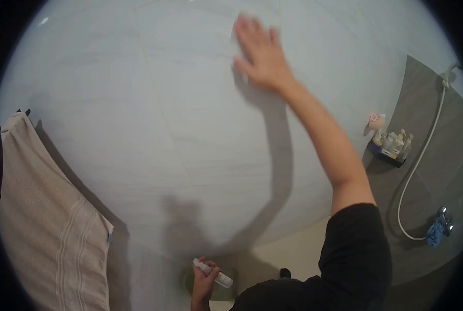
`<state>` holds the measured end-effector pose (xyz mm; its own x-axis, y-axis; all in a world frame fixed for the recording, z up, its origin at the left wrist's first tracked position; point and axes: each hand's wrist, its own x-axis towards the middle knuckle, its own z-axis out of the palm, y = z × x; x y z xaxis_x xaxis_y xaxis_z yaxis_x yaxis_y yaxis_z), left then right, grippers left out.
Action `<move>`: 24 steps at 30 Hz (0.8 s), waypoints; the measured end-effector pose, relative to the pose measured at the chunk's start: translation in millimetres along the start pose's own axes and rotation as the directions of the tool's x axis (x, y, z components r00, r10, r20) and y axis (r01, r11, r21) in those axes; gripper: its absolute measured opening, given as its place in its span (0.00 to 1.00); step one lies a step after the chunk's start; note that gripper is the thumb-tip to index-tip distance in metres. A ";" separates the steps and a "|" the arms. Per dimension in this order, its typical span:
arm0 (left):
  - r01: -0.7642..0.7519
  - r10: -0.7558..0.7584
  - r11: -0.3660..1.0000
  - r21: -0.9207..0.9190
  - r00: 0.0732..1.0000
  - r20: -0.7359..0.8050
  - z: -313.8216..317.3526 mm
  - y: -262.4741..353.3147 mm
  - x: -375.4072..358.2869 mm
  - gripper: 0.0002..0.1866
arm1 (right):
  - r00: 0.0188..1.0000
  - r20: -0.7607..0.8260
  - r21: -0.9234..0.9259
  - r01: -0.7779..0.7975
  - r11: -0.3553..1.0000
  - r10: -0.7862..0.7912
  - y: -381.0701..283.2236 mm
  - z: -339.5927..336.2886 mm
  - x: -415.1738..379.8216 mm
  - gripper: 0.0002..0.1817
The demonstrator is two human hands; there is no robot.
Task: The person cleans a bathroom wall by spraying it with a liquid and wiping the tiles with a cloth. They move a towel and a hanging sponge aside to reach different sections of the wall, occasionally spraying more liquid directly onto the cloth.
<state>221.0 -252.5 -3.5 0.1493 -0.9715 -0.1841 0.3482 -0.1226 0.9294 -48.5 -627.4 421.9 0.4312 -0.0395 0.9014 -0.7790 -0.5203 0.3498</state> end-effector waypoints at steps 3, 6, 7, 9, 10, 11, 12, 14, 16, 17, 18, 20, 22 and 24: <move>-0.067 0.068 0.997 0.044 0.997 -0.029 24.8 10.2 9.6 0.35 | 0.934 0.352 0.097 0.032 0.995 -0.064 -34.7 -8.4 -106.2 0.43; -0.120 0.116 0.991 -0.067 0.991 -0.063 51.6 24.6 18.8 0.33 | 0.817 0.532 0.182 0.145 0.972 -0.222 -23.7 -21.6 -187.7 0.39; -0.133 0.120 0.973 -0.191 0.990 -0.079 61.7 28.5 21.5 0.31 | 0.812 0.514 0.215 0.188 0.958 -0.275 -10.3 -28.0 -201.2 0.37; -0.093 0.037 0.954 -0.286 0.980 -0.195 81.4 37.1 27.7 0.19 | 0.820 0.466 0.241 0.243 0.940 -0.332 18.1 -36.5 -217.5 0.34; -0.034 -0.090 0.917 -0.397 0.953 -0.289 92.8 41.8 29.0 0.08 | 0.842 0.426 0.217 0.259 0.941 -0.330 32.0 -40.6 -222.5 0.31; -0.057 -0.067 0.919 -0.391 0.953 -0.297 104.7 47.9 28.5 0.08 | 0.862 0.387 0.195 0.271 0.943 -0.327 44.2 -43.7 -229.3 0.28; -0.046 -0.133 0.865 -0.499 0.939 -0.316 118.1 54.6 26.7 0.05 | 0.869 0.368 0.195 0.277 0.941 -0.332 54.4 -45.9 -236.8 0.28; -0.053 -0.166 0.832 -0.552 0.926 -0.338 143.1 56.0 25.6 0.06 | 0.961 0.202 0.126 0.166 0.978 -0.189 71.8 -49.6 -253.0 0.22; -0.039 -0.155 0.801 -0.598 0.951 -0.269 157.7 43.0 33.6 0.08 | 0.990 0.094 0.121 0.093 0.988 -0.105 89.0 -49.9 -273.8 0.19; 0.001 -0.158 0.771 -0.637 0.969 -0.190 164.8 34.8 36.3 0.09 | 1.000 0.008 0.124 0.006 0.992 -0.007 94.4 -48.8 -285.9 0.17; -0.057 -0.090 0.740 -0.670 0.979 -0.183 192.7 42.7 29.6 0.06 | 0.995 -0.058 0.157 -0.070 0.985 0.080 98.3 -48.6 -293.9 0.14; -0.410 0.329 0.902 -0.135 0.855 -0.402 244.3 60.0 13.7 0.06 | 0.969 -0.103 0.242 -0.195 0.951 0.225 102.1 -51.3 -315.2 0.13; -0.701 0.863 0.322 0.636 0.494 0.108 223.7 56.7 8.7 0.27 | 0.887 -0.127 0.391 -0.367 0.844 0.444 100.8 -53.2 -342.0 0.14; -0.857 0.996 -0.086 0.508 -0.068 0.054 277.8 87.3 14.9 0.22 | 0.865 -0.030 0.430 -0.441 0.788 0.500 92.9 -59.7 -390.2 0.16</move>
<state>-3.5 -334.0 163.7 0.2867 -0.0668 0.9557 -0.6285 0.7398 0.2402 -316.3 -609.4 117.9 -0.0299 -0.2691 0.9626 -0.6078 -0.7596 -0.2312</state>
